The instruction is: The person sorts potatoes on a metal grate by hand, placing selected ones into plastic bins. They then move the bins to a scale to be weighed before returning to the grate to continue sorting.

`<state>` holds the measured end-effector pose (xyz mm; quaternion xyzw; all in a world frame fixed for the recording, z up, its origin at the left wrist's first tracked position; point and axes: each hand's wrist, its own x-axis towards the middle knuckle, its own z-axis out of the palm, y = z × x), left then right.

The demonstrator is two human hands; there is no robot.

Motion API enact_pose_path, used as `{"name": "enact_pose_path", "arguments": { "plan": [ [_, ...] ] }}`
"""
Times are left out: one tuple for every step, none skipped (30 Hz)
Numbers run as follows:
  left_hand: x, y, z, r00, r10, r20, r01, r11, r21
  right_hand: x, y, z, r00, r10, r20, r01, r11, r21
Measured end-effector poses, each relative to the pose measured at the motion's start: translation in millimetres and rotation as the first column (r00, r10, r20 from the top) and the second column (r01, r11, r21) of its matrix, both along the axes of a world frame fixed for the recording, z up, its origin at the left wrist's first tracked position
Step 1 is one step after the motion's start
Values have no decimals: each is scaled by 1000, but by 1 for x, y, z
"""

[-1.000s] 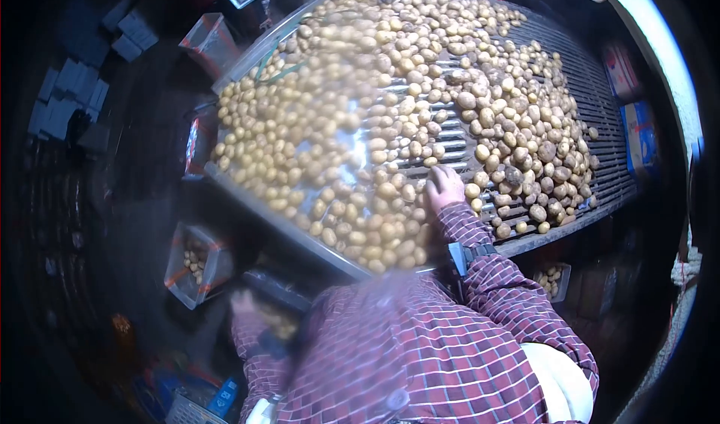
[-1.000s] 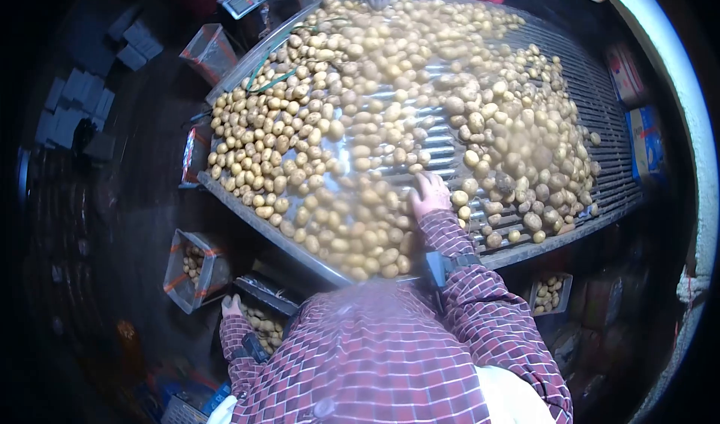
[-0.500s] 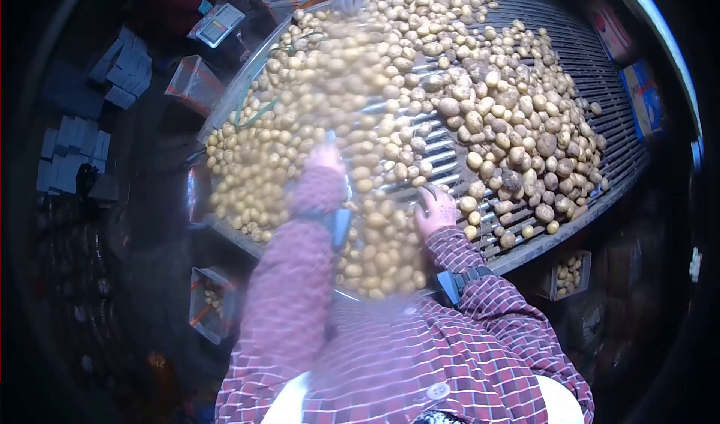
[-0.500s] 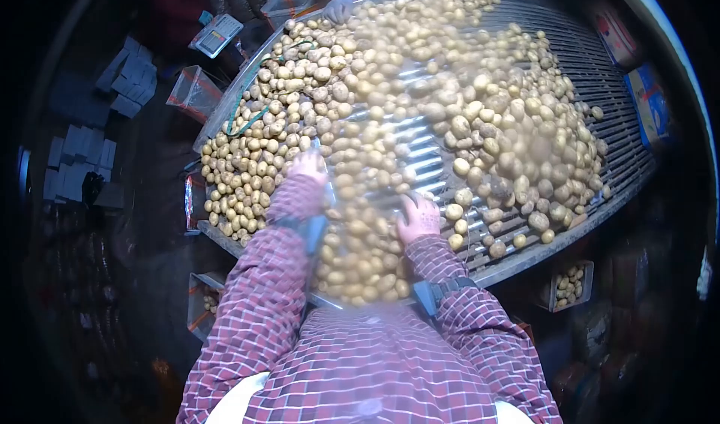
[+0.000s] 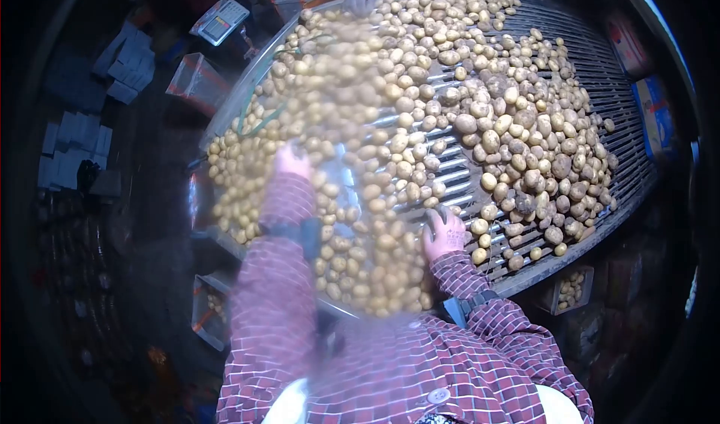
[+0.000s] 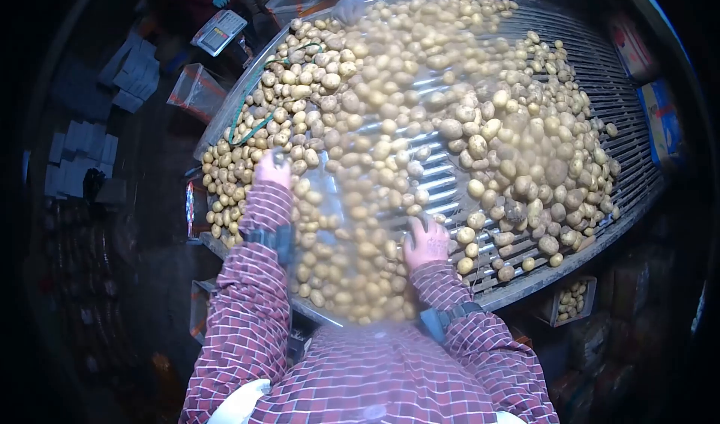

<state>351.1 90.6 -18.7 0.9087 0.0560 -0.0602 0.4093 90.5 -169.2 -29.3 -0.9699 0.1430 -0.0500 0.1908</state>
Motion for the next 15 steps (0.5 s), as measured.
{"name": "enact_pose_path", "arguments": {
  "plan": [
    [27, 13, -24, 986, -57, 159, 27, 982, 185, 1, 0, 2, 1000, 0, -12, 0, 1000, 11],
    [44, 19, -36, 967, -129, 218, 57, 950, 308, 1, 0, 6, 1000, -2, -30, 2, 1000, 23],
    [60, 25, -47, 941, -198, 274, 65, 901, 429, 1, 1, 9, 1000, -4, -3, 4, 1000, 8],
    [70, 25, -47, 935, -250, 251, 99, 866, 490, 1, 1, 11, 1000, -4, -17, 4, 1000, 16],
    [77, 23, -48, 974, -215, 66, 138, 804, 578, 2, 0, 12, 1000, -3, -28, 4, 1000, 23],
    [72, 8, -18, 976, -158, -151, 215, 804, 553, 3, 0, 13, 999, -2, -40, 4, 999, 34],
    [70, -3, -6, 948, -225, -224, 315, 754, 577, 3, 0, 13, 999, -1, -45, 1, 1000, 18],
    [67, -10, -1, 910, -282, -302, 411, 693, 592, 5, -1, 13, 999, -10, -35, 10, 1000, 10],
    [62, -11, -30, 900, -313, -303, 428, 760, 488, 4, 0, 12, 999, -17, -30, 17, 1000, 6],
    [40, -29, -6, 901, -328, -283, 433, 706, 560, 3, 2, 11, 999, -22, -26, 22, 1000, 5],
    [23, -33, 2, 888, -377, -264, 459, 694, 555, 3, 2, 9, 1000, -24, -19, 24, 1000, 6],
    [8, -34, 7, 873, -426, -238, 482, 681, 551, 1, 3, 6, 1000, -25, -19, 25, 1000, 7],
    [-3, -37, 18, 823, -488, -293, 564, 638, 524, 1, 2, 5, 1000, -20, -19, 20, 1000, 3],
    [-12, -36, 25, 766, -543, -344, 639, 591, 492, 2, 1, 5, 1000, -13, -19, 13, 1000, -2],
    [-22, -30, 27, 720, -633, -284, 682, 567, 462, 2, 2, 8, 1000, -10, -25, 10, 1000, 8]
  ]
}}
